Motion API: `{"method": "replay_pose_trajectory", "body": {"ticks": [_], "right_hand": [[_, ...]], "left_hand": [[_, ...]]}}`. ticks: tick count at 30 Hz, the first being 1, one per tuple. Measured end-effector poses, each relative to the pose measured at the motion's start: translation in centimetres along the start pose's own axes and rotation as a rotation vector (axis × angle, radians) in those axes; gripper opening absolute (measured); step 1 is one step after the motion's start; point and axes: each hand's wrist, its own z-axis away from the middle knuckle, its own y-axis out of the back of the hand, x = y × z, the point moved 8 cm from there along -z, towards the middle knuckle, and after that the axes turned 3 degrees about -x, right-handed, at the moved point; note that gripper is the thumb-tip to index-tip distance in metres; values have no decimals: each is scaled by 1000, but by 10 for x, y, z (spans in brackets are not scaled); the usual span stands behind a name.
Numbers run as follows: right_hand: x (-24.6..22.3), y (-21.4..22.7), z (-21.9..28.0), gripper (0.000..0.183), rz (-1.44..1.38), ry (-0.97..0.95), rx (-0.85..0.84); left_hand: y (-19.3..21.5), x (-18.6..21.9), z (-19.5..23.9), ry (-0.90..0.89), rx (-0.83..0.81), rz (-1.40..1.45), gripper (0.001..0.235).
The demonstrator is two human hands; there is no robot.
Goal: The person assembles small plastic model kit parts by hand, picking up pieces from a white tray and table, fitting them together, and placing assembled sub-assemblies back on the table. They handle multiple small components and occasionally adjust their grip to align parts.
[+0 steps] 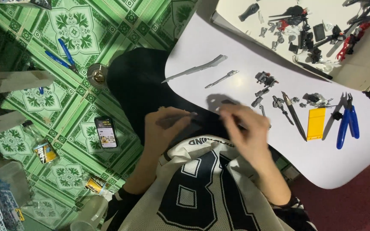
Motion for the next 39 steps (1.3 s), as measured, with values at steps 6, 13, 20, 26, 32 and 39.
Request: {"method": "replay_pose_trajectory", "body": {"ticks": [6,13,20,26,32,39], "right_hand": [[-15,66,-3,6,269,-11,166],[3,75,23,6,410,-55,131],[25,41,43,8,442,51,84],[-12,13,12,22,845,262,108],[-4,16,5,10,699,259,70],[0,41,12,21,542,182,7]], "left_hand": [[11,-16,-4,41,15,-19,10],[-13,-22,-13,5,-141,167,17],[-27,-18,-15,83,-183,73,13],[-35,-17,-21,72,-173,36,11],[-38,-14,-26,64,-153,-13,12],[-40,-15,-27,92,-151,-32,10]]}}
